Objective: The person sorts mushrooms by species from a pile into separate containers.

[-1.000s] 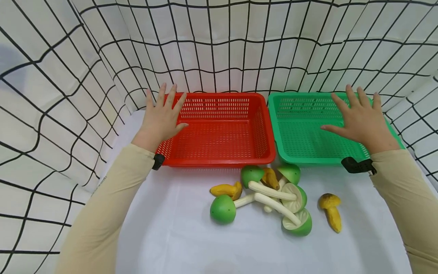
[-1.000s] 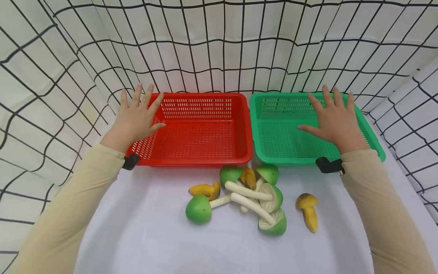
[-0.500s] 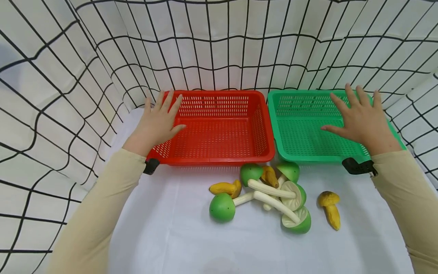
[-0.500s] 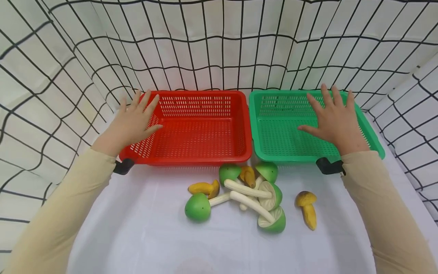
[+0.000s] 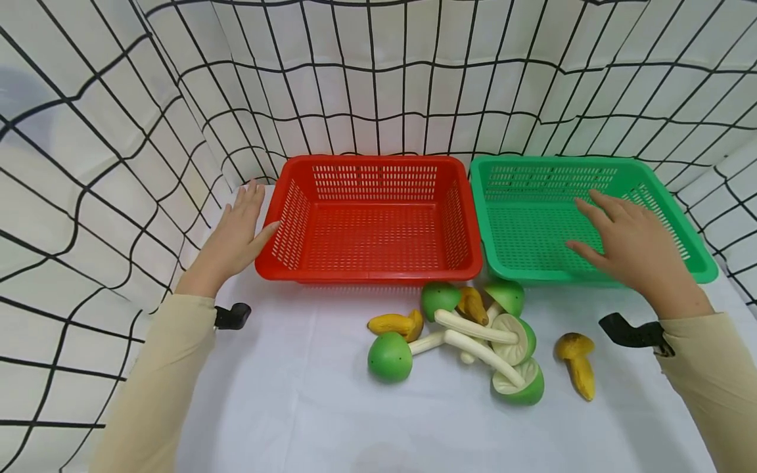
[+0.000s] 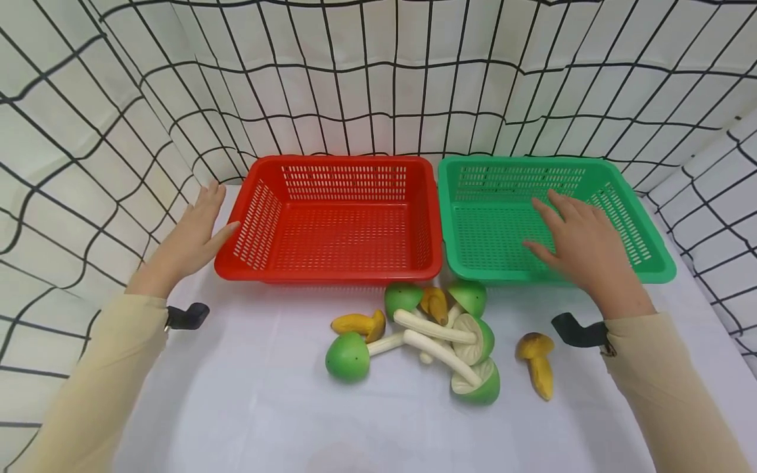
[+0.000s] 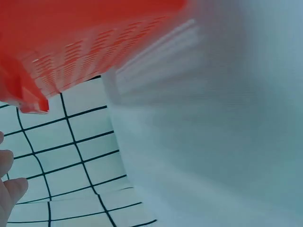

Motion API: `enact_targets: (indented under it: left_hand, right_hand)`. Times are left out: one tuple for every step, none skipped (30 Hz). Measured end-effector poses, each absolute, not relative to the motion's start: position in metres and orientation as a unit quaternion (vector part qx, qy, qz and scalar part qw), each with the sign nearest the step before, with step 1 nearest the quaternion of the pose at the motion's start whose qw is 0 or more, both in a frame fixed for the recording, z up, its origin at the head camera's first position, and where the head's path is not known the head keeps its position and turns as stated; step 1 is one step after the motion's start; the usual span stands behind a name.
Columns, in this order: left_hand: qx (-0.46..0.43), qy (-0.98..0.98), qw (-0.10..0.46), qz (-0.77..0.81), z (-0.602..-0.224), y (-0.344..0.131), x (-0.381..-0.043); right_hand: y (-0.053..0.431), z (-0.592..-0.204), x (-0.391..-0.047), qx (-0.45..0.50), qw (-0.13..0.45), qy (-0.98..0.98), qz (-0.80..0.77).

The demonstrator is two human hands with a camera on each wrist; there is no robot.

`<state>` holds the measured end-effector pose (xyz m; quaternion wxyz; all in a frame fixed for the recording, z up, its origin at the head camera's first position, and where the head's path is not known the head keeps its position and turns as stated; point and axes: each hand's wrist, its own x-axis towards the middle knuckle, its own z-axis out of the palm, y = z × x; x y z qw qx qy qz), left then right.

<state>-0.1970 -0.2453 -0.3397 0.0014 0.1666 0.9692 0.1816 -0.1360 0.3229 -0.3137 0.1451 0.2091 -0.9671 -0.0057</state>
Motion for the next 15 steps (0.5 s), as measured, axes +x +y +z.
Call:
enact_targets:
  left_hand:
    - [0.167,0.968,0.005,0.186,-0.343,-0.245,-0.197]
    - [0.167,0.967,0.01,0.19,-0.346,-0.245,-0.196]
    - [0.166,0.967,0.014,0.191,-0.349,-0.244,-0.196]
    - [0.164,0.968,0.02,0.189,-0.351,-0.244,-0.195]
    - [0.162,0.969,0.024,0.186,-0.353,-0.243,-0.195]
    - [0.16,0.97,0.027,0.182,-0.355,-0.243,-0.194]
    - [0.157,0.971,0.03,0.176,-0.356,-0.242,-0.194]
    - [0.156,0.973,0.03,0.169,-0.357,-0.242,-0.194]
    - [0.155,0.974,0.03,0.161,-0.358,-0.242,-0.194]
    - [0.156,0.975,0.031,0.153,-0.359,-0.242,-0.194]
    - [0.158,0.976,0.033,0.147,-0.359,-0.241,-0.195]
    - [0.162,0.976,0.035,0.142,-0.36,-0.241,-0.195]
    - [0.165,0.976,0.037,0.137,-0.36,-0.241,-0.196]
    - [0.168,0.976,0.039,0.134,-0.361,-0.241,-0.196]
    - [0.171,0.976,0.042,0.131,-0.362,-0.241,-0.197]
  right_hand:
    - [0.322,-0.314,-0.131,0.22,0.153,-0.963,0.005]
    - [0.32,-0.315,-0.125,0.231,0.159,-0.96,0.019]
    - [0.318,-0.316,-0.12,0.241,0.165,-0.956,0.032]
    - [0.316,-0.318,-0.115,0.249,0.17,-0.952,0.045]
    - [0.313,-0.32,-0.11,0.259,0.176,-0.948,0.061]
    - [0.311,-0.323,-0.105,0.267,0.182,-0.944,0.073]
    - [0.309,-0.326,-0.1,0.274,0.186,-0.94,0.085]
    - [0.306,-0.329,-0.095,0.276,0.187,-0.937,0.099]
    - [0.304,-0.332,-0.09,0.279,0.187,-0.935,0.115]
    - [0.303,-0.337,-0.085,0.282,0.185,-0.932,0.133]
    - [0.301,-0.34,-0.08,0.283,0.18,-0.93,0.152]
    - [0.3,-0.345,-0.075,0.284,0.174,-0.927,0.17]
    - [0.299,-0.349,-0.07,0.286,0.166,-0.925,0.188]
    - [0.298,-0.353,-0.066,0.29,0.158,-0.922,0.204]
    - [0.297,-0.358,-0.062,0.295,0.154,-0.917,0.217]
